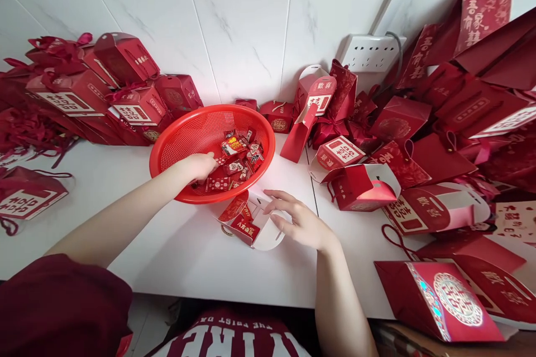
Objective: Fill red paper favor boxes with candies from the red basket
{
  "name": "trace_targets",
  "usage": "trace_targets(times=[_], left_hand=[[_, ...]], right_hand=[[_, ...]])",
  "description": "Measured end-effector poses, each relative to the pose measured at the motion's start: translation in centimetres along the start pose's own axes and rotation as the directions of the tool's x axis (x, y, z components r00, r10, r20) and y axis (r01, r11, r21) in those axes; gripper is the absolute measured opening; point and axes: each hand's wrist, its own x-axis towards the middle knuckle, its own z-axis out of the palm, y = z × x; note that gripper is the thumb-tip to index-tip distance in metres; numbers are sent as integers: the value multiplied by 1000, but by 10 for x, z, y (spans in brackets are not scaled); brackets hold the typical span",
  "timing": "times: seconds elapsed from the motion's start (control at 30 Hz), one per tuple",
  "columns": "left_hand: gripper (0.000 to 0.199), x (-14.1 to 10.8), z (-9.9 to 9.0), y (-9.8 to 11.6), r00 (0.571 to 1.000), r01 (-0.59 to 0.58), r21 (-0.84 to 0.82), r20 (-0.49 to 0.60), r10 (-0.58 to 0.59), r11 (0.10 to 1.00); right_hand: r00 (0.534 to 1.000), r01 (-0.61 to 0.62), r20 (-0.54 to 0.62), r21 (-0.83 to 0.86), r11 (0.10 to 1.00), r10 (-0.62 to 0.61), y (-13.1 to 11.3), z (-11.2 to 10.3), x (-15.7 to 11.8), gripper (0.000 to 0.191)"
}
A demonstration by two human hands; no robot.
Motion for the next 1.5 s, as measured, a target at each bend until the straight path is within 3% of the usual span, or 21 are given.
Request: trace_targets(times=[0.2,0.37,0.43,0.5,0.53,0.57,0.63,0.7,0.83,0.9,1.07,1.13,1.27,1.37,1.5], left_hand=[[35,4,-6,-6,999,17,-79,-47,-20,997],[27,-19,-21,-5,961,-75,-230,-276,10,970],[28,-39,-24,9,903,-266,-377,-418,94,887],[30,-60,-21,30,788,-572,-535,-568,237,621],[28,-70,-18,41,735,-669,-560,-598,320,490],[25,-78,-15,52,688,-726,-551,-601,407,412],[17,-90,-5,69,619,-785,-460,-554,557,415],[24,-97,6,77,562,-827,-331,-525,639,455],[66,-106,31,78,466,-882,-294,-657,593,368],[61,-112,44,78,453,-888,-320,-726,517,330],[41,-121,72,83,510,-841,-304,-720,471,447],[43,-119,80,83,511,-839,-335,-754,413,428],[37,-107,94,83,497,-864,-468,-851,166,187],[30,-99,105,92,536,-844,-535,-844,-29,-29],[26,-94,117,107,554,-831,-524,-808,-200,-185]], right_hand=[[1000,17,-7,-26,1000,-17,-1,-1,1,28],[1000,25,-10,-40,999,-25,-3,0,2,28],[999,30,-10,-39,999,-31,-3,0,2,27],[999,30,-11,-37,999,-31,-3,0,3,27],[999,34,-12,-38,999,-34,-2,0,3,26],[999,40,-12,-41,998,-40,-1,0,3,26],[998,60,-11,-53,997,-61,0,0,3,26],[996,89,-19,-68,994,-91,-1,-1,3,27],[984,137,-110,-63,989,-144,-7,-2,1,30],[976,149,-155,-43,988,-154,-10,-3,0,26],[971,191,-147,14,981,-187,-12,-3,-3,24],[973,205,-111,38,978,-200,-11,-3,-3,25],[980,173,-103,23,985,-170,-8,0,-1,24],[980,145,-129,-39,989,-149,-6,3,1,19],[982,135,-126,-75,988,-144,-3,6,3,16]])
